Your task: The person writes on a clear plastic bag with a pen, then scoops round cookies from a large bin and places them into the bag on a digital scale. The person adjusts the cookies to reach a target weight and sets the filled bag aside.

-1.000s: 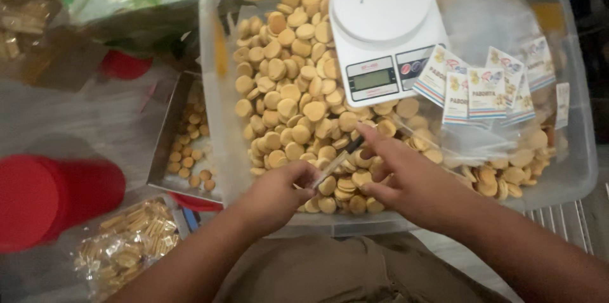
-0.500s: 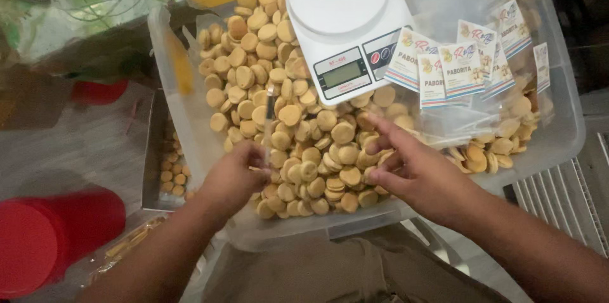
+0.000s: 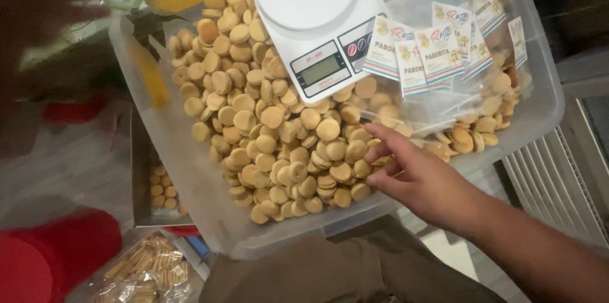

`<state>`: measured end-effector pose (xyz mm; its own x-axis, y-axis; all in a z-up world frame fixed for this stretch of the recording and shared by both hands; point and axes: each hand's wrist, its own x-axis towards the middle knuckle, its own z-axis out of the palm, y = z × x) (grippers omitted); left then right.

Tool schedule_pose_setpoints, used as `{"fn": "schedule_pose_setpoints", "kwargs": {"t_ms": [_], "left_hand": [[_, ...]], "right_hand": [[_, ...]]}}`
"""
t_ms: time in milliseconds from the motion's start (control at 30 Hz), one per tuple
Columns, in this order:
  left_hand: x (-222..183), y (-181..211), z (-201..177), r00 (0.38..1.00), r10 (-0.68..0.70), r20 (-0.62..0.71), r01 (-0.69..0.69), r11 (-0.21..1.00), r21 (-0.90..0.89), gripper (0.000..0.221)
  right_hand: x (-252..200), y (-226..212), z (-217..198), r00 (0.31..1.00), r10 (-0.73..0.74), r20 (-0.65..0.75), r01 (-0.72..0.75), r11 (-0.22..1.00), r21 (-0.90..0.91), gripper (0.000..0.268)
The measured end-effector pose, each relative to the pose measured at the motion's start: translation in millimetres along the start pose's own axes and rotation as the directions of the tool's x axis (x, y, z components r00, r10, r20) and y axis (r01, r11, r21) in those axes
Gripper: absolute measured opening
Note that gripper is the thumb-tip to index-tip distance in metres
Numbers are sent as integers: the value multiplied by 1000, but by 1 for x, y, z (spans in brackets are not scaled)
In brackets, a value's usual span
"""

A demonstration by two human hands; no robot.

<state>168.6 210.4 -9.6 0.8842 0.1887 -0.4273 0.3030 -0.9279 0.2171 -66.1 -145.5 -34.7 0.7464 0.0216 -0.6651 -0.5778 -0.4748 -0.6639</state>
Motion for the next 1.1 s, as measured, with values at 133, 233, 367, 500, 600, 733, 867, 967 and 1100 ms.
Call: {"fn": "schedule_pose_setpoints", "kwargs": {"t_ms": [133, 233, 367, 500, 600, 733, 867, 967, 1100], "left_hand": [[-1, 15, 37, 983, 113, 147, -85, 980, -179, 58], [-32, 43, 94, 919, 269, 287, -143, 908, -394, 64], [-111, 68, 171, 884, 434, 175, -353, 864, -359, 70], [-145, 72, 201, 900, 431, 70, -348, 805, -480, 85], [-143, 79, 202, 916, 386, 111, -297, 837, -459, 78], [-145, 95, 197, 909, 416, 18, -363, 815, -452, 61], [-143, 120, 196, 884, 468, 6, -416, 791, -448, 57], [-145, 139, 196, 889, 455, 53, -375, 789, -488, 63], [-149, 160, 195, 884, 454, 112, -335, 782, -526, 74]], "right_hand": [[1, 7, -1, 998, 36, -56, -34, 999, 24, 78], [4, 8, -5, 997, 47, -56, -44, 998, 52, 73], [7, 12, -11, 995, 100, -16, -100, 995, -6, 73], [9, 15, -19, 1000, 22, 10, -22, 999, 35, 68], [7, 18, -32, 996, 84, -38, -84, 996, -23, 65], [6, 27, -55, 991, 88, -102, -89, 996, -5, 55], [12, 48, -92, 913, 101, -396, -135, 989, -58, 40], [25, 68, -133, 782, -253, -570, 92, 951, -296, 42], [60, 99, -196, 796, 146, -587, -217, 975, -52, 65]]}}
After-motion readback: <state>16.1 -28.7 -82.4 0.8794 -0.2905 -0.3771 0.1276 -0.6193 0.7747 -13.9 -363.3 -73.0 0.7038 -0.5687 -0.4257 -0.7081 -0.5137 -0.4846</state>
